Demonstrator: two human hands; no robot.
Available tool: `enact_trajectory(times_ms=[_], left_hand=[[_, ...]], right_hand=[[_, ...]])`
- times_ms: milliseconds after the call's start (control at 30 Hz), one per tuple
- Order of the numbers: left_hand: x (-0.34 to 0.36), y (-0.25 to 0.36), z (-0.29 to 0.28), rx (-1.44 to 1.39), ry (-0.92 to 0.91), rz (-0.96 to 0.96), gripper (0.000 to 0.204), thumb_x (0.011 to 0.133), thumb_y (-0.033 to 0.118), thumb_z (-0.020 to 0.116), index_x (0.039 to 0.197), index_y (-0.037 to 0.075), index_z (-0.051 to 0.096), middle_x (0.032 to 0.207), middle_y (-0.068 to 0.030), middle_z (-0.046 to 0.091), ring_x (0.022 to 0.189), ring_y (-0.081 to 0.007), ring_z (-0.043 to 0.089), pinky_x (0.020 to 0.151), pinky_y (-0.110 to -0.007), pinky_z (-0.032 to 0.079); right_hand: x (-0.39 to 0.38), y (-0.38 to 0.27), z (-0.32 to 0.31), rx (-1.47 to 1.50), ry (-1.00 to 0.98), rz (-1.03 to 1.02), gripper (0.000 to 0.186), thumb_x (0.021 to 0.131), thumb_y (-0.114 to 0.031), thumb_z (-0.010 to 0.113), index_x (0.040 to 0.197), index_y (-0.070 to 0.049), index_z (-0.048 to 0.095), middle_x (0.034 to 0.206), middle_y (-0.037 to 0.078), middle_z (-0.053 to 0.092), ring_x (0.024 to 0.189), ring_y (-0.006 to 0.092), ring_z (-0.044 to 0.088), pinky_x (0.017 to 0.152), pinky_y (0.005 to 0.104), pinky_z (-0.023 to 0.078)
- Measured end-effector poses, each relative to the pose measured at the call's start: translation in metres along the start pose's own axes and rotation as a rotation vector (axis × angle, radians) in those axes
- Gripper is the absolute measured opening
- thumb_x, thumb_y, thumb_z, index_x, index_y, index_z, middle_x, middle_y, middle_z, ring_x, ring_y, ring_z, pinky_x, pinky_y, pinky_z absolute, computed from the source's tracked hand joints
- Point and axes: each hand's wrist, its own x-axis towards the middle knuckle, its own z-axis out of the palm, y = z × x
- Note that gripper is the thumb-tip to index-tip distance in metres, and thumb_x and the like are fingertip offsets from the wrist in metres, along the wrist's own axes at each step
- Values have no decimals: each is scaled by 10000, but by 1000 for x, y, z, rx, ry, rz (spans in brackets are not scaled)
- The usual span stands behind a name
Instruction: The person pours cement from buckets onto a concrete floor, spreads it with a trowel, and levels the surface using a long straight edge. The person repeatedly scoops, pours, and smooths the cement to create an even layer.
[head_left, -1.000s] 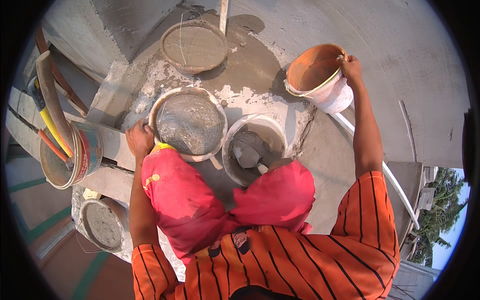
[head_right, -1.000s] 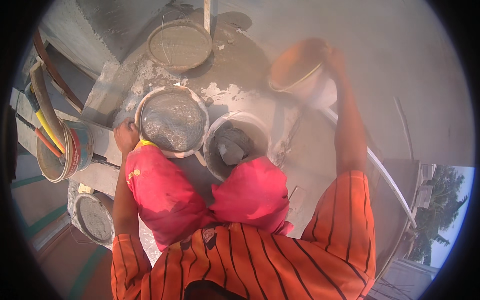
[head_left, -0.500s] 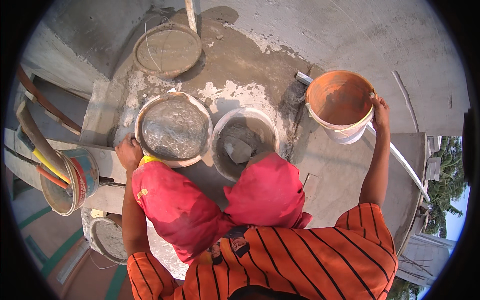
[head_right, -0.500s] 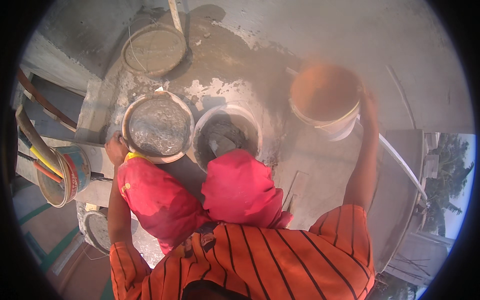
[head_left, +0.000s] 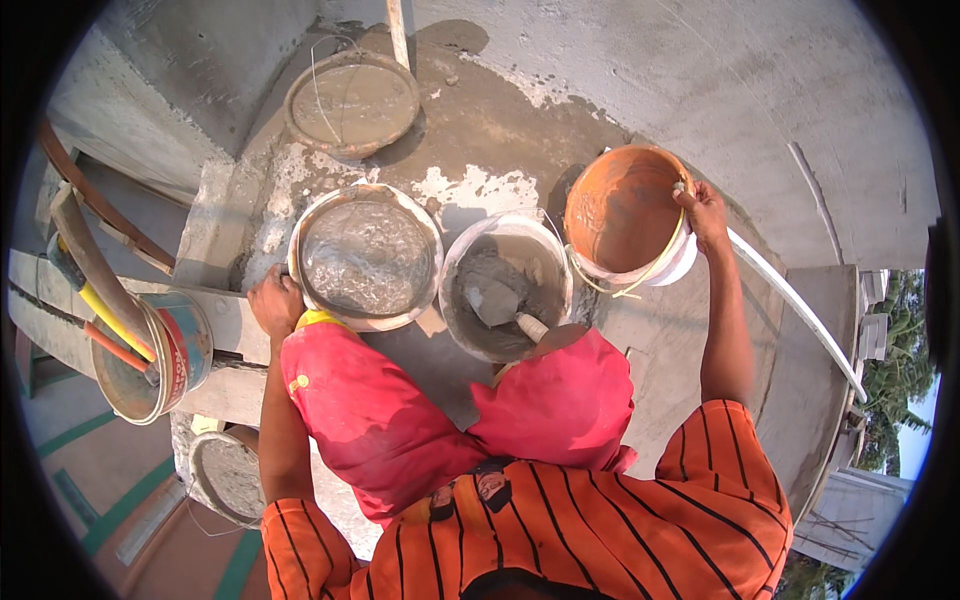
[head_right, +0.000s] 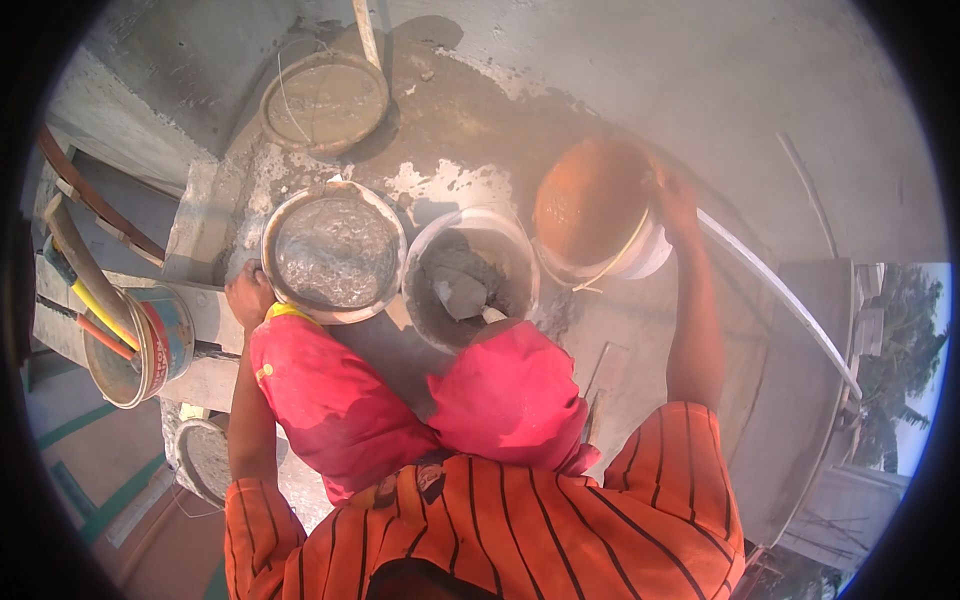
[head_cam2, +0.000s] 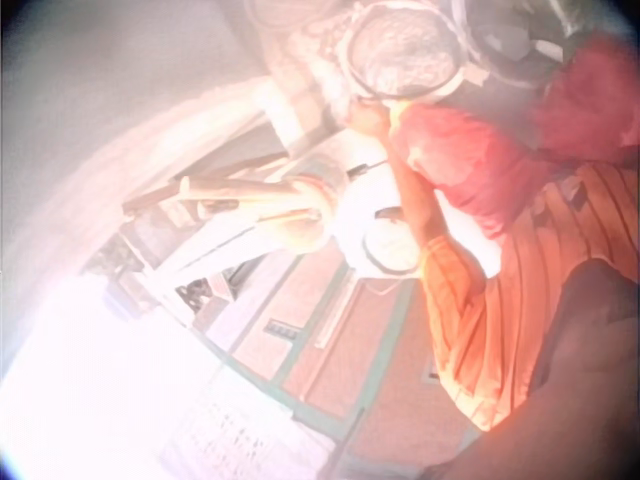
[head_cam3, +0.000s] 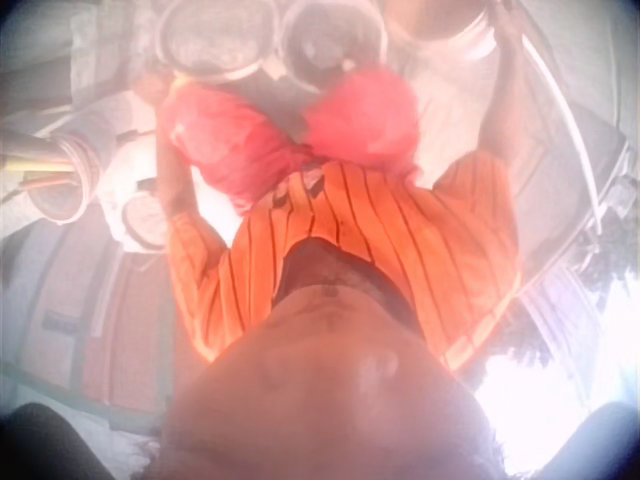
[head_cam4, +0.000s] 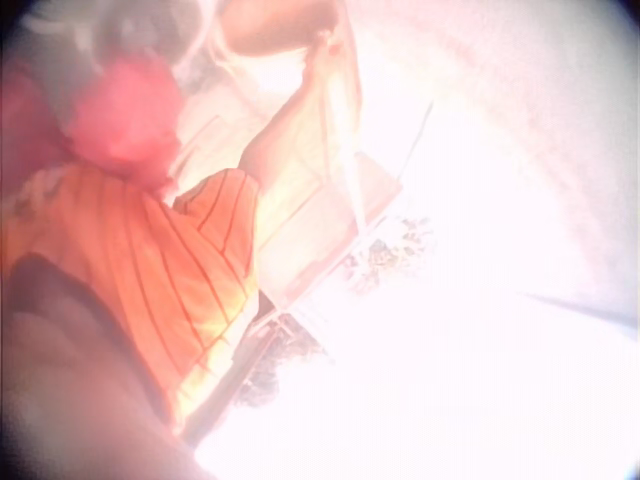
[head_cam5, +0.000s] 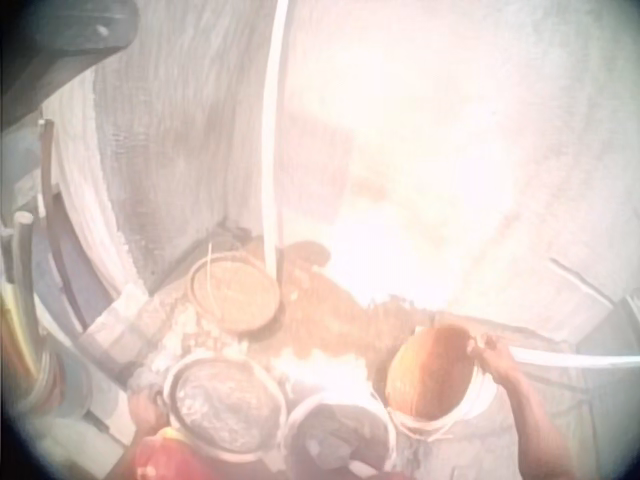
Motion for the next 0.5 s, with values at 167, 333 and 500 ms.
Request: enact_trajectory(times_ms=[167, 333, 500], left_hand=[[-3, 5, -4, 5, 8, 12, 260, 846, 217, 490, 1003, 102, 661, 908, -188, 687, 912, -356, 626, 881, -434, 400], [-1, 4, -3, -35, 16, 39, 263, 846, 226, 483, 994, 102, 662, 897, -179, 688, 908, -355, 622, 870, -441, 399], [1, -8, -5, -240, -43, -3, 293, 798, 130, 520, 1046, 94, 671, 946, -177, 694, 951, -344, 633, 882, -427, 446]], right_hand=[[0, -5, 6, 112, 35, -86, 141, 839, -108, 689, 872, -84, 553, 755, -34, 542, 636, 57, 463, 577, 232, 393], [6, 55, -35, 602, 60, 15, 244, 859, -149, 672, 1043, -32, 565, 952, 69, 633, 851, 163, 625, 795, 309, 526], [-31, 125, -62, 880, 239, 209, 412, 799, -67, 519, 1200, 26, 496, 1139, 145, 594, 1060, 271, 610, 968, 411, 516]])
